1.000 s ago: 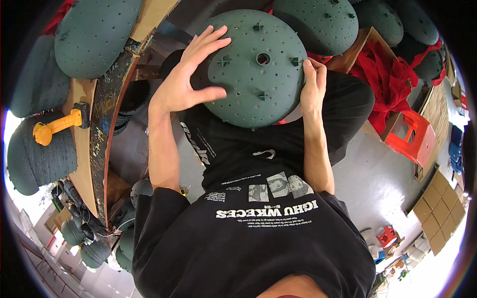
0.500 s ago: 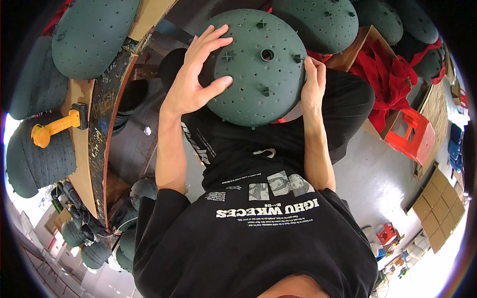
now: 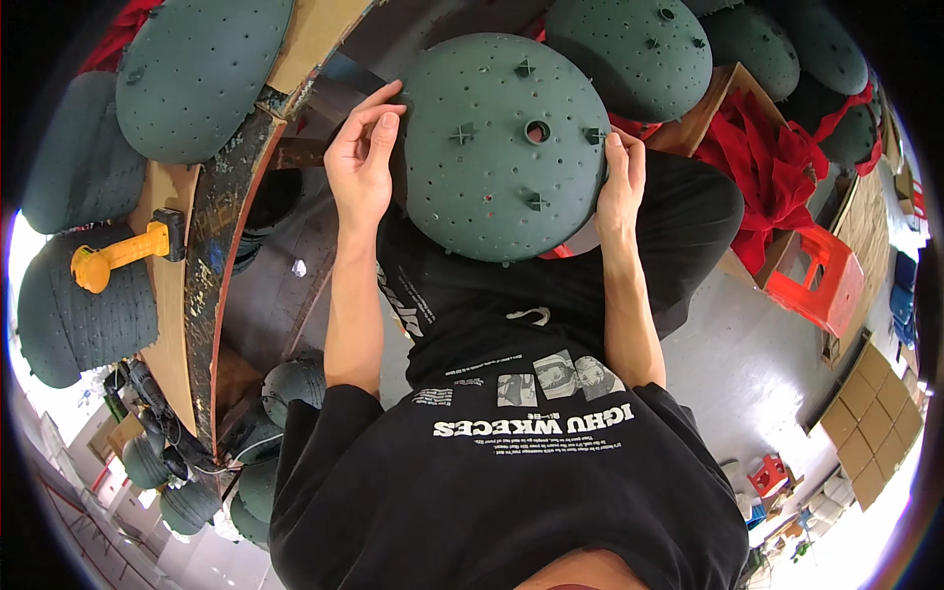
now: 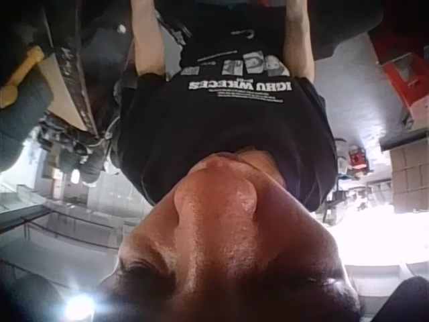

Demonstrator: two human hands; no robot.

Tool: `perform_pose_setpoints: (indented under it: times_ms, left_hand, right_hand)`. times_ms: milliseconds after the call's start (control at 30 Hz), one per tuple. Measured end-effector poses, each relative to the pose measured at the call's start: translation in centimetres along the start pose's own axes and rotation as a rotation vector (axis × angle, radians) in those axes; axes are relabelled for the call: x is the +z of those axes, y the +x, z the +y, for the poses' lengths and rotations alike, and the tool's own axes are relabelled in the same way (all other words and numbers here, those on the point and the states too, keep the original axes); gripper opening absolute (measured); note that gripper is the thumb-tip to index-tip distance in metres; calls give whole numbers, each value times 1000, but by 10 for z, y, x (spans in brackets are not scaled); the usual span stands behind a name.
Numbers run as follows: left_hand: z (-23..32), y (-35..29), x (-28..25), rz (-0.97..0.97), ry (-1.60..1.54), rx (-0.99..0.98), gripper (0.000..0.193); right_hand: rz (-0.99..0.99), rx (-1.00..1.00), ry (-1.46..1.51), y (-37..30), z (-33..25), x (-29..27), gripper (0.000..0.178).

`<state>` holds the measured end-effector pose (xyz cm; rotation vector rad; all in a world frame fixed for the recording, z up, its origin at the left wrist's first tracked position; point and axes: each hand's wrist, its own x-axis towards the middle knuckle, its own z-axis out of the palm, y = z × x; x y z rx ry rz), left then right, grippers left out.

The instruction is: Assembling and drilling holes into green semi-spherical foam parts in a workshop.

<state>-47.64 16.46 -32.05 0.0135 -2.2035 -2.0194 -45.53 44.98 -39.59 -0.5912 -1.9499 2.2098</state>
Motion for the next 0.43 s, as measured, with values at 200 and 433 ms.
perform_pose_setpoints:
  times_ms: [200,433]
  left_hand:
    - [-2,-2,-2,-83,183,52,65]
    - [17,-5,-16,-126,210,139,64]
  right_hand:
    - [-36,-14,26,-4,-2,6,40]
    - [-109,-179,119,-10,-12,9,50]
